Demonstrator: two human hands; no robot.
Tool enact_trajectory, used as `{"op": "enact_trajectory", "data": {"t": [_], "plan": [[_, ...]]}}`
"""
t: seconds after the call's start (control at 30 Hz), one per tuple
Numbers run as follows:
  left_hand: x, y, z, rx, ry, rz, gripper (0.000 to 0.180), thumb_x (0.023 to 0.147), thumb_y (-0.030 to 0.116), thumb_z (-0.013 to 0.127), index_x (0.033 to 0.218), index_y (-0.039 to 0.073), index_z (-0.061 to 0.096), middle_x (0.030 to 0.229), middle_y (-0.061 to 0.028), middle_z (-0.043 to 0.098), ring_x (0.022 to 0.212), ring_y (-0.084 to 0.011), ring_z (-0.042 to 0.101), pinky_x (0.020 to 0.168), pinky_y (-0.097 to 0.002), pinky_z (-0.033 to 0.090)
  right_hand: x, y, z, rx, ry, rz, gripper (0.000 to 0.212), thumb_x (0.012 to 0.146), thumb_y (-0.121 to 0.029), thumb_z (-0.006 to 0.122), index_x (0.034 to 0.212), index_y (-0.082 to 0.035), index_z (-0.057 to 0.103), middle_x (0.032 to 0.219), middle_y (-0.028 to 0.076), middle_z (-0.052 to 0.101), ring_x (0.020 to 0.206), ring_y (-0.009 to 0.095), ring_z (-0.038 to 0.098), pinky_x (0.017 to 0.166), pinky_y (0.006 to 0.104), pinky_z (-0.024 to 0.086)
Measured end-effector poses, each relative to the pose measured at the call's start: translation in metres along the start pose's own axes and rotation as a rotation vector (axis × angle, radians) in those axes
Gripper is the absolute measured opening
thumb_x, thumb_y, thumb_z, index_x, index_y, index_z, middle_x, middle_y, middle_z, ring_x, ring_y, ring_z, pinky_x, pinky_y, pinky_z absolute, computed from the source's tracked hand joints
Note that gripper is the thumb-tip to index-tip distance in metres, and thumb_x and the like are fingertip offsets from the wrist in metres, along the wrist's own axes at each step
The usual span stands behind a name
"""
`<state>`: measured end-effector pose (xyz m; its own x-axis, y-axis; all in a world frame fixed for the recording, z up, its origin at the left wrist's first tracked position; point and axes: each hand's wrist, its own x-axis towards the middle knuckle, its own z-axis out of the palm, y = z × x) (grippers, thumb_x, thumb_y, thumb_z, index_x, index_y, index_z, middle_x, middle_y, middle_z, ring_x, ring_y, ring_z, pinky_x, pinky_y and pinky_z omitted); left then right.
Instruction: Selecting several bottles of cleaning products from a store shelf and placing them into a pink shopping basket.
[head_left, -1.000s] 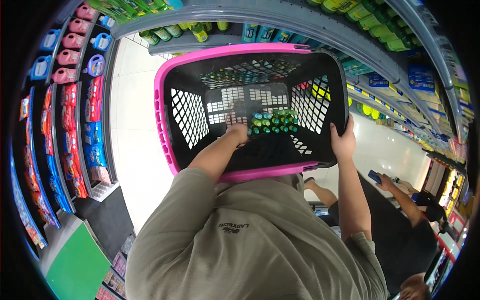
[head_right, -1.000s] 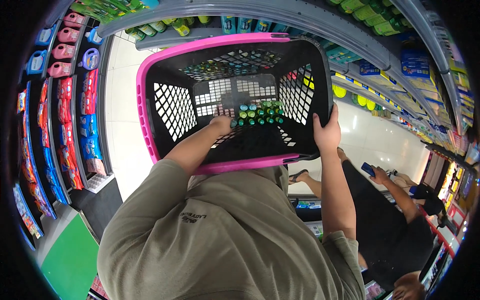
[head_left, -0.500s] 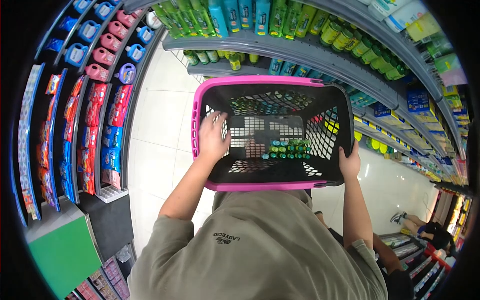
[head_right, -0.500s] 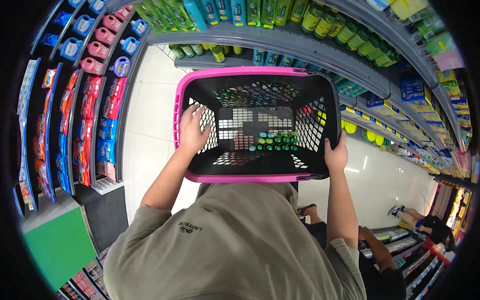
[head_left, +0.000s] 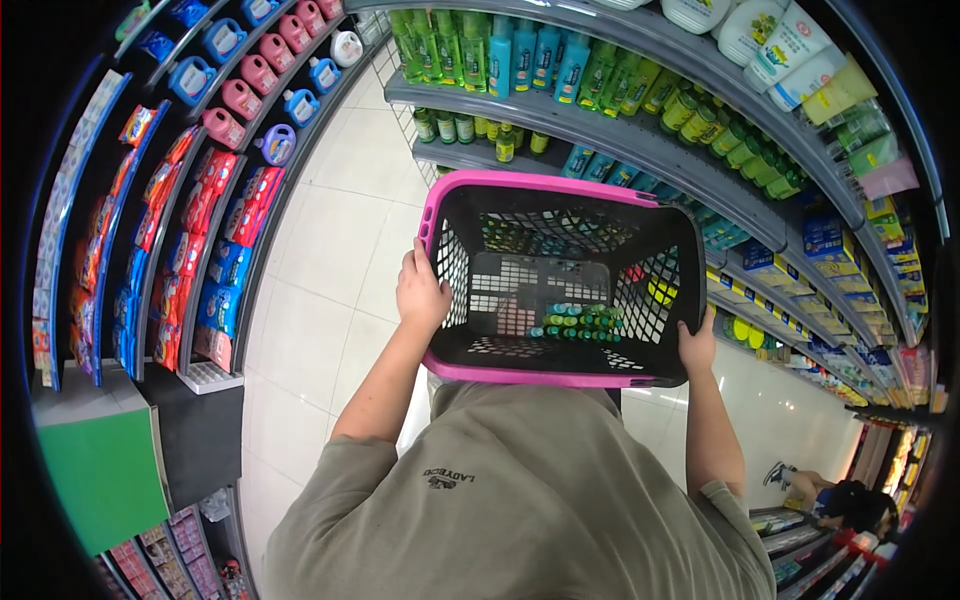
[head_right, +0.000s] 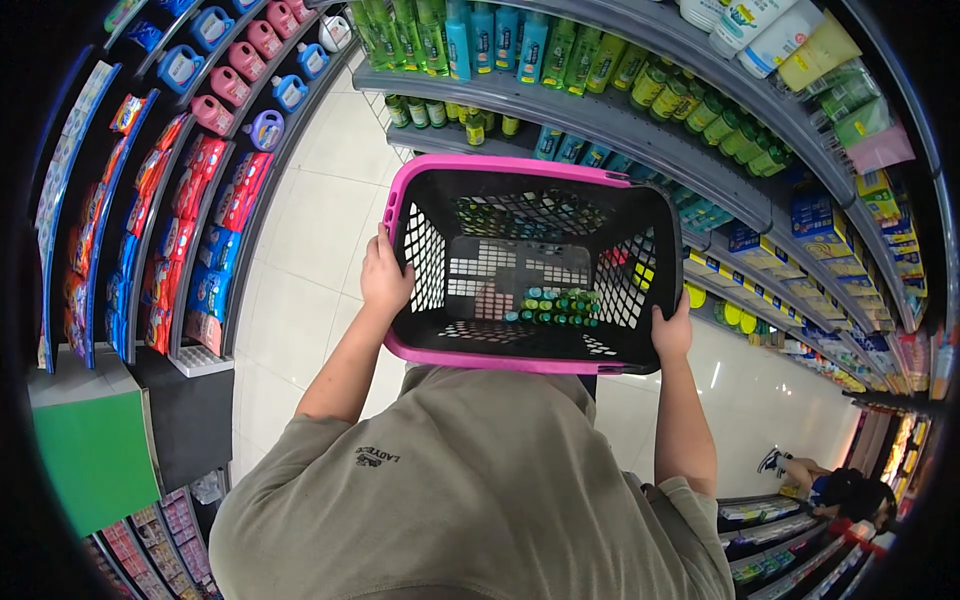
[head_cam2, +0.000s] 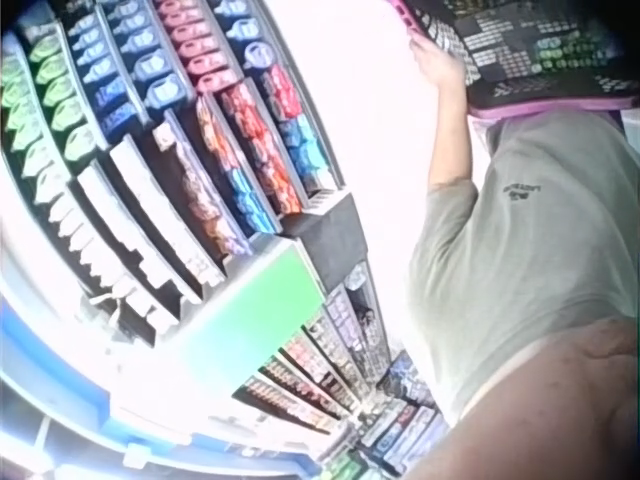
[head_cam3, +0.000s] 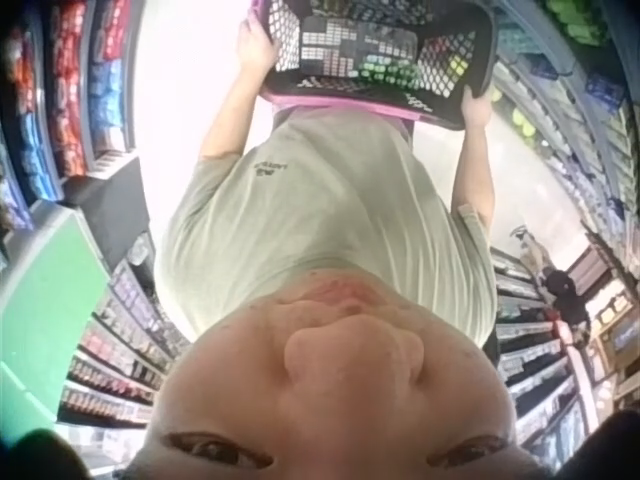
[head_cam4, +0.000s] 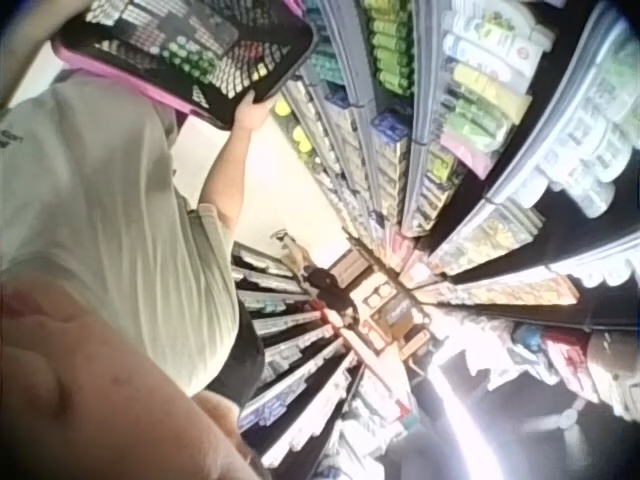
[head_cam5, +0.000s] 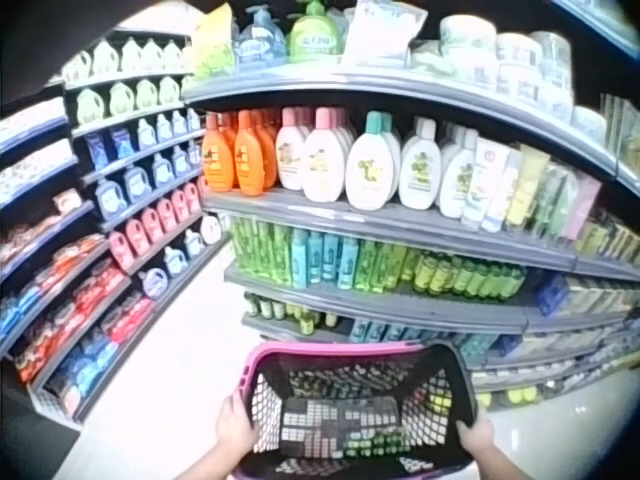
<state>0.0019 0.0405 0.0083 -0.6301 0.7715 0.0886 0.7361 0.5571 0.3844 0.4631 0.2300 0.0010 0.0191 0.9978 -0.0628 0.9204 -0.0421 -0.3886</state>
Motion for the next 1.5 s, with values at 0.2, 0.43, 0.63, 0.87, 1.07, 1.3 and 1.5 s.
{"op": "enact_trajectory", "data": {"t": [0.2,0.43,0.63,0.87,1.07,1.3,1.5], "plan": [[0.006,0.005,0.005,-0.027,0.057,-0.004,0.086,0.07,0.014,0.07,0.142,-0.002,0.027,0.129,-0.0242,0.044,0.116,-0.0402,0.047,0.096,-0.0466,0.041,0.0,-0.004,-0.002,-0.043,-0.009,0.043,0.074,0.083,-0.03,0.064,0.146,-0.012,0.028,0.109,0.025,0.065,0.098,0.042,0.063,0.084,0.0476,0.049],[0.077,0.045,-0.027,-0.243,0.436,0.242,0.043,0.075,0.015,0.067,0.114,0.0,0.057,0.112,-0.0208,0.057,0.108,-0.0395,0.051,0.095,-0.0468,0.04,-0.001,-0.002,-0.001,-0.032,0.005,0.05,0.074,0.084,-0.032,0.063,0.146,-0.015,0.028,0.106,0.024,0.066,0.095,0.042,0.064,0.082,0.0479,0.05],[0.194,0.127,-0.076,-0.477,0.412,0.309,0.04,0.08,0.021,0.067,0.115,0.003,0.062,0.083,-0.0097,0.066,0.082,-0.0298,0.063,0.076,-0.0408,0.05,0.0,-0.001,0.001,-0.065,0.024,0.023,0.074,0.083,-0.032,0.064,0.146,-0.013,0.03,0.105,0.024,0.066,0.094,0.042,0.064,0.082,0.0476,0.05],[0.275,0.177,-0.094,-0.412,0.33,0.173,0.056,0.086,0.03,0.061,0.13,-0.004,0.048,0.072,-0.0038,0.071,0.072,-0.0189,0.069,0.072,-0.031,0.053,-0.002,-0.005,-0.002,-0.066,0.034,0.015,0.075,0.082,-0.033,0.064,0.146,-0.013,0.03,0.105,0.024,0.066,0.093,0.042,0.064,0.081,0.0474,0.05],[0.296,0.185,-0.097,-0.457,0.206,0.033,0.052,0.086,0.029,0.061,0.126,-0.004,0.051,0.07,-0.0049,0.071,0.074,-0.0194,0.069,0.074,-0.0326,0.053,-0.005,-0.006,-0.002,-0.065,0.022,0.016,0.075,0.082,-0.033,0.064,0.146,-0.013,0.03,0.105,0.023,0.065,0.094,0.041,0.064,0.082,0.0474,0.05],[0.264,0.176,-0.096,-0.279,0.423,0.287,0.039,0.084,0.031,0.067,0.113,0.005,0.062,0.089,-0.0104,0.067,0.078,-0.0233,0.067,0.073,-0.0357,0.052,-0.005,-0.007,-0.004,-0.032,0.001,0.044,0.074,0.083,-0.033,0.065,0.145,-0.012,0.032,0.106,0.025,0.065,0.097,0.042,0.063,0.083,0.0474,0.05],[0.213,0.159,-0.095,-0.483,0.673,0.664,0.033,0.082,0.023,0.073,0.103,0.001,0.061,0.098,-0.0121,0.062,0.062,-0.0221,0.061,0.064,-0.0351,0.05,-0.002,-0.004,-0.002,-0.033,0.004,0.039,0.073,0.084,-0.036,0.064,0.145,-0.014,0.031,0.109,0.025,0.064,0.097,0.043,0.063,0.083,0.0481,0.05]]}}
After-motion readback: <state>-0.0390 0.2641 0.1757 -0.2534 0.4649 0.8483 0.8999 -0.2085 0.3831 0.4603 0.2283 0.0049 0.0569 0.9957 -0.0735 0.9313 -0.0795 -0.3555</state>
